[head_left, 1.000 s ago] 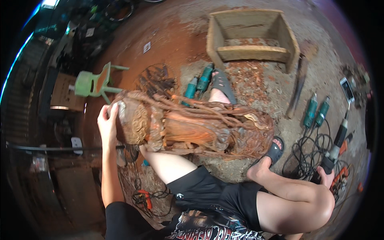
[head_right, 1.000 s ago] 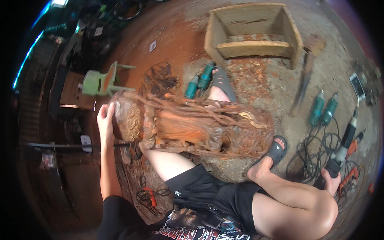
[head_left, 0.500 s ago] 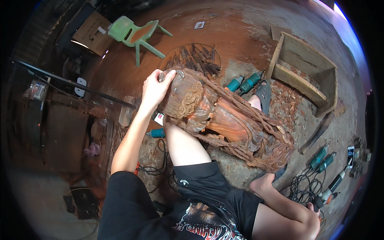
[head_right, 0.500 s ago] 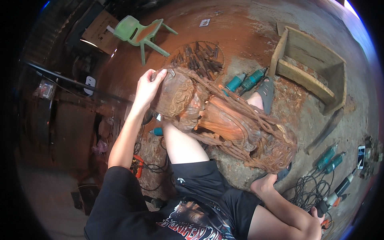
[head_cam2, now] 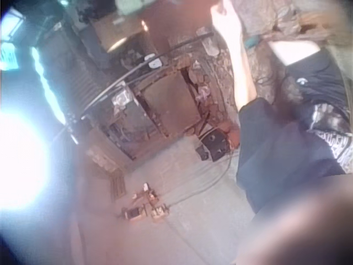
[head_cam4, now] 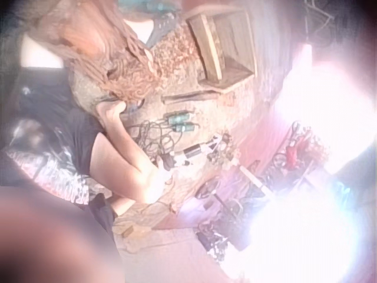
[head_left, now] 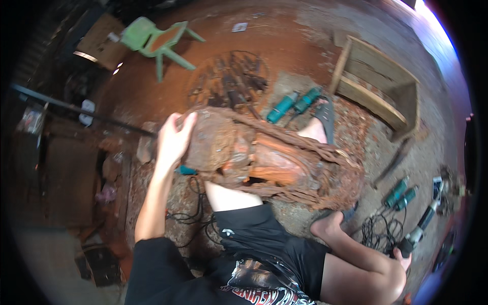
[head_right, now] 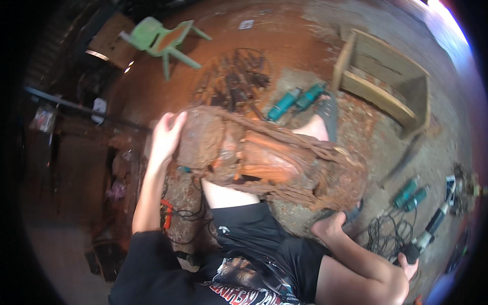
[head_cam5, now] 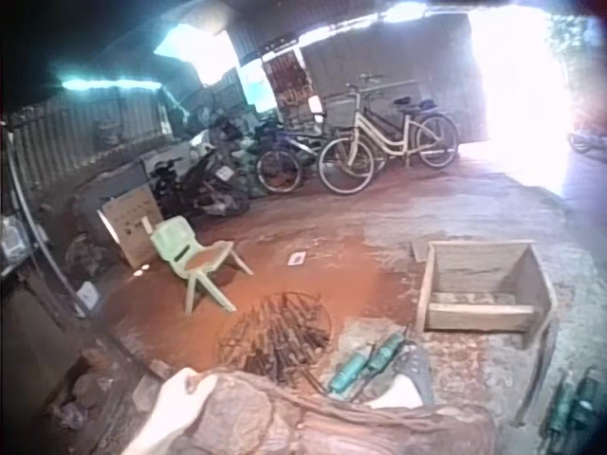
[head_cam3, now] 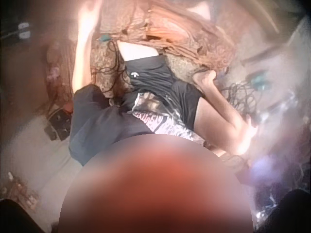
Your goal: The person carves a large piece of wood using a chisel and mallet, then switches to a rotary power tool to refine the surface. The workpiece is rotated and repositioned during the process.
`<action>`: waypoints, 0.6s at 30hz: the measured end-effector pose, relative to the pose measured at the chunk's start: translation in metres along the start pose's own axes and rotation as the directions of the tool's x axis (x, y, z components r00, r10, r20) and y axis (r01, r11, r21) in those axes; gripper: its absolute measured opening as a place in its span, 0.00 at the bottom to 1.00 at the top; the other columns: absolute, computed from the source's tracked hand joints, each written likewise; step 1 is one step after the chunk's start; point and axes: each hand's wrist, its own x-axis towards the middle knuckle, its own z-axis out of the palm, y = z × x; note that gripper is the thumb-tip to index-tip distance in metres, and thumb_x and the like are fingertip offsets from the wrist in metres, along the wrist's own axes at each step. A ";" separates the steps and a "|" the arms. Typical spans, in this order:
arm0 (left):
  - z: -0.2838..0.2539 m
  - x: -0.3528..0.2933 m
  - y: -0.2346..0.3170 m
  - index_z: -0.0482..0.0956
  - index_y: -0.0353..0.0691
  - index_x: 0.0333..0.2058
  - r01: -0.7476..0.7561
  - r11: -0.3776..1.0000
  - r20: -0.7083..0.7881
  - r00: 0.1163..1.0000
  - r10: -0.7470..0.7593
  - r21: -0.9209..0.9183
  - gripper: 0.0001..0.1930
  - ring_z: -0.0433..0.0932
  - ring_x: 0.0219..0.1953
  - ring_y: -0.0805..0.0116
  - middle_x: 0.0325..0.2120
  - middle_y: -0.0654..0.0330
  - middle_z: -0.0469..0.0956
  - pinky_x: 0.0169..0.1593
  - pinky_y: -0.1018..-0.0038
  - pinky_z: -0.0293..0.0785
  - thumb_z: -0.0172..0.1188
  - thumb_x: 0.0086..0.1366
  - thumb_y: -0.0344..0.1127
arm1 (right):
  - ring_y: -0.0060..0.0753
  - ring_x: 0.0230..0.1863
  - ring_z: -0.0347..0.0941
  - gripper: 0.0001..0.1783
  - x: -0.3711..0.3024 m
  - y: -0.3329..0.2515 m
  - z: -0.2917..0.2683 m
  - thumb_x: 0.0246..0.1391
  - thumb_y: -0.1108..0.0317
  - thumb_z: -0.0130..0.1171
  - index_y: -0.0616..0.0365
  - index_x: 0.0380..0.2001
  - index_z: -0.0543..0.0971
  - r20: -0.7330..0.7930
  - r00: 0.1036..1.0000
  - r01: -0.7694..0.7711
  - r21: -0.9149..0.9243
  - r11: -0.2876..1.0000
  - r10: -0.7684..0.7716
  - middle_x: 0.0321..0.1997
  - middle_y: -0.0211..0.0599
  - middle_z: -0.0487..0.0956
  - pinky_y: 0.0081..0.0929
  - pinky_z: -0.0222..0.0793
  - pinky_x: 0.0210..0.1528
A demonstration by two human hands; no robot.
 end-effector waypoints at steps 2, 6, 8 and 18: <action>0.006 -0.002 -0.020 0.78 0.28 0.42 0.021 0.998 -0.030 0.999 -0.023 -0.065 0.28 0.77 0.40 0.68 0.37 0.51 0.83 0.46 0.70 0.74 0.65 0.66 0.56 | 0.23 0.35 0.71 0.27 0.001 0.001 -0.014 0.38 0.72 0.67 0.62 0.46 0.74 -0.056 0.998 0.026 -0.005 1.000 -0.026 0.35 0.28 0.76 0.25 0.69 0.42; 0.011 -0.003 -0.052 0.79 0.36 0.37 0.057 0.974 0.014 0.998 -0.056 -0.219 0.17 0.71 0.36 0.78 0.31 0.67 0.77 0.44 0.77 0.69 0.63 0.70 0.47 | 0.23 0.34 0.71 0.24 0.009 -0.001 -0.055 0.39 0.74 0.66 0.62 0.45 0.75 -0.145 0.987 0.065 -0.044 0.997 -0.071 0.34 0.28 0.76 0.25 0.69 0.41; 0.016 -0.003 -0.066 0.78 0.36 0.36 0.096 0.967 0.060 0.995 -0.084 -0.236 0.17 0.71 0.37 0.80 0.32 0.68 0.77 0.44 0.79 0.68 0.63 0.71 0.48 | 0.23 0.33 0.71 0.23 0.011 -0.018 -0.068 0.39 0.75 0.65 0.62 0.44 0.75 -0.197 0.976 0.068 -0.108 0.992 -0.088 0.33 0.28 0.76 0.25 0.70 0.40; 0.001 0.018 -0.061 0.72 0.19 0.56 0.142 0.988 0.213 0.965 -0.150 0.053 0.40 0.73 0.56 0.65 0.52 0.44 0.77 0.63 0.71 0.64 0.59 0.69 0.60 | 0.20 0.29 0.70 0.26 0.000 -0.040 -0.168 0.34 0.78 0.65 0.62 0.44 0.76 -0.380 0.852 0.183 -0.426 0.886 -0.359 0.32 0.28 0.76 0.22 0.68 0.34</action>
